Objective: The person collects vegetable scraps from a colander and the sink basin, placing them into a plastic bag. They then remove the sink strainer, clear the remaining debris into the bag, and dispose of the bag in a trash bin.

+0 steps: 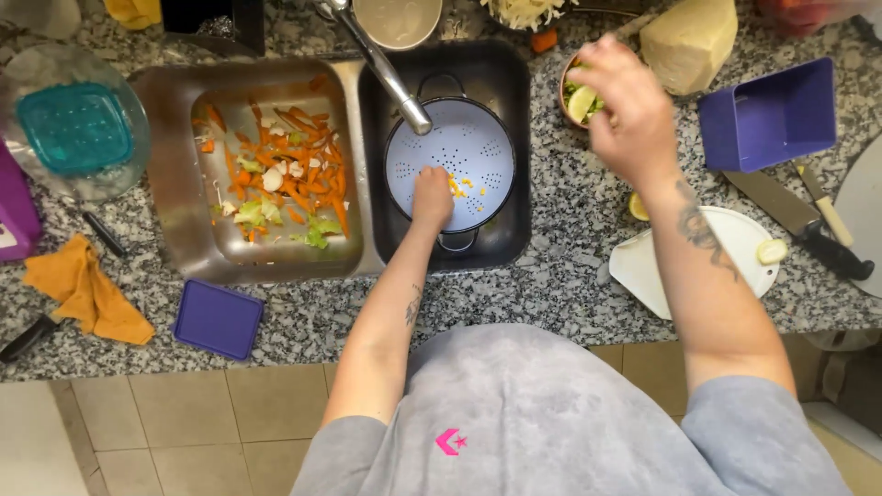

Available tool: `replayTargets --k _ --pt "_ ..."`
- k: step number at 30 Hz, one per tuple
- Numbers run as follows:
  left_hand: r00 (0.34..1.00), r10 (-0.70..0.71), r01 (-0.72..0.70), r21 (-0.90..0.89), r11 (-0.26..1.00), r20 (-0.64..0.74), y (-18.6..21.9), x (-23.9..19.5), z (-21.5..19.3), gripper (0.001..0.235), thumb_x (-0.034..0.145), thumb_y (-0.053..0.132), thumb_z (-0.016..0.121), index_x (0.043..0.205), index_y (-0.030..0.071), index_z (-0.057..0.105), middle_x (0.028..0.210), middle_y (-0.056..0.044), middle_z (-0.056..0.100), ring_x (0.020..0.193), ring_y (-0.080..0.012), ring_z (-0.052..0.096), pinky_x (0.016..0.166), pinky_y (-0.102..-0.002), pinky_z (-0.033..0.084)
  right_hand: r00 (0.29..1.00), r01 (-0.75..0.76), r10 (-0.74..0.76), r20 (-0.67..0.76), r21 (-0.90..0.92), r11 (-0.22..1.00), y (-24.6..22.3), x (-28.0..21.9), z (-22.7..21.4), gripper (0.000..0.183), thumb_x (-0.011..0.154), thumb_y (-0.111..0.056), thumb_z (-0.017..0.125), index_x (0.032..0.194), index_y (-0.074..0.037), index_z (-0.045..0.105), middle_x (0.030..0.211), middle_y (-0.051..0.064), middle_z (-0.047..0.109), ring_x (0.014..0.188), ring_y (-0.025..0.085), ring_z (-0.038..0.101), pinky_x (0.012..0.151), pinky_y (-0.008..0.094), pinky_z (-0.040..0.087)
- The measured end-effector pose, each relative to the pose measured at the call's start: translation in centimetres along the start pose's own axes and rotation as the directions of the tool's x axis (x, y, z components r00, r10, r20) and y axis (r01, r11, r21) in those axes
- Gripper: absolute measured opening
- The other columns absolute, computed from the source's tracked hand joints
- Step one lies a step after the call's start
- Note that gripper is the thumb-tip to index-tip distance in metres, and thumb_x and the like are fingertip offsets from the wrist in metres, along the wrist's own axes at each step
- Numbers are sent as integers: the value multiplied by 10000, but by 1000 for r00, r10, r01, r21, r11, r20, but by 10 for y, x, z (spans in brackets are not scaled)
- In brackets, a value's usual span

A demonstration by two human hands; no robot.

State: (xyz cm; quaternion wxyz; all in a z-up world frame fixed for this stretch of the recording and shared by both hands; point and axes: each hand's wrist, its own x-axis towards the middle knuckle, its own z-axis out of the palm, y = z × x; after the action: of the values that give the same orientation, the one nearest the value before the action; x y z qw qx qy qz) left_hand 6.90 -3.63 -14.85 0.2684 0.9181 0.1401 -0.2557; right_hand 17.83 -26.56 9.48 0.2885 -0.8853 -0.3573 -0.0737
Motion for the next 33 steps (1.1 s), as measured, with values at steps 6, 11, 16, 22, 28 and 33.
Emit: replayTargets --k 6,11,16,22,28,33 --pt "948 251 -287 -184 940 -197 9 6 -4 165 806 125 675 956 80 621 944 -97 552 946 -350 580 838 -409 497 969 -141 52 242 369 919 -35 -16 57 476 775 205 454 1123 -54 650 1132 140 644 1160 288 543 974 398 466" --pt "930 363 -367 -144 919 -49 12 3 12 203 730 261 733 780 136 580 849 -44 531 919 -314 555 813 -425 488 899 -99 18 437 164 982 -34 -33 102 337 814 133 507 1058 -55 644 1055 117 660 1094 304 586 881 395 514" --pt "927 367 -373 -132 918 -71 -3 1 -21 209 799 1 584 934 147 644 929 -78 587 957 -316 575 833 -397 508 836 -29 47 546 -42 999 -32 -43 118 269 798 103 550 1010 -49 616 1036 106 636 1094 295 575 799 366 546" --pt "960 266 -272 -68 960 -88 -2 -5 -9 310 758 -112 503 991 45 635 989 -143 559 969 -349 579 812 -398 529 785 88 -7 619 -100 991 -28 -60 142 331 713 147 577 989 -31 621 1023 112 639 1068 275 582 827 343 528" --pt "950 284 -303 -162 939 -131 24 -26 -41 524 699 -212 454 1176 -22 561 1166 -201 530 1115 -406 507 920 -448 486 877 87 27 480 -215 973 -15 -66 155 308 712 39 599 997 -80 604 1047 60 619 1127 230 532 868 327 485" --pt "877 478 -435 340 834 -51 -25 1 18 166 786 -9 544 857 48 683 853 -61 595 828 -282 609 695 -386 564 880 62 51 472 -220 973 -15 -63 154 315 753 25 655 1057 -50 620 1097 99 632 1202 258 511 1099 428 273"
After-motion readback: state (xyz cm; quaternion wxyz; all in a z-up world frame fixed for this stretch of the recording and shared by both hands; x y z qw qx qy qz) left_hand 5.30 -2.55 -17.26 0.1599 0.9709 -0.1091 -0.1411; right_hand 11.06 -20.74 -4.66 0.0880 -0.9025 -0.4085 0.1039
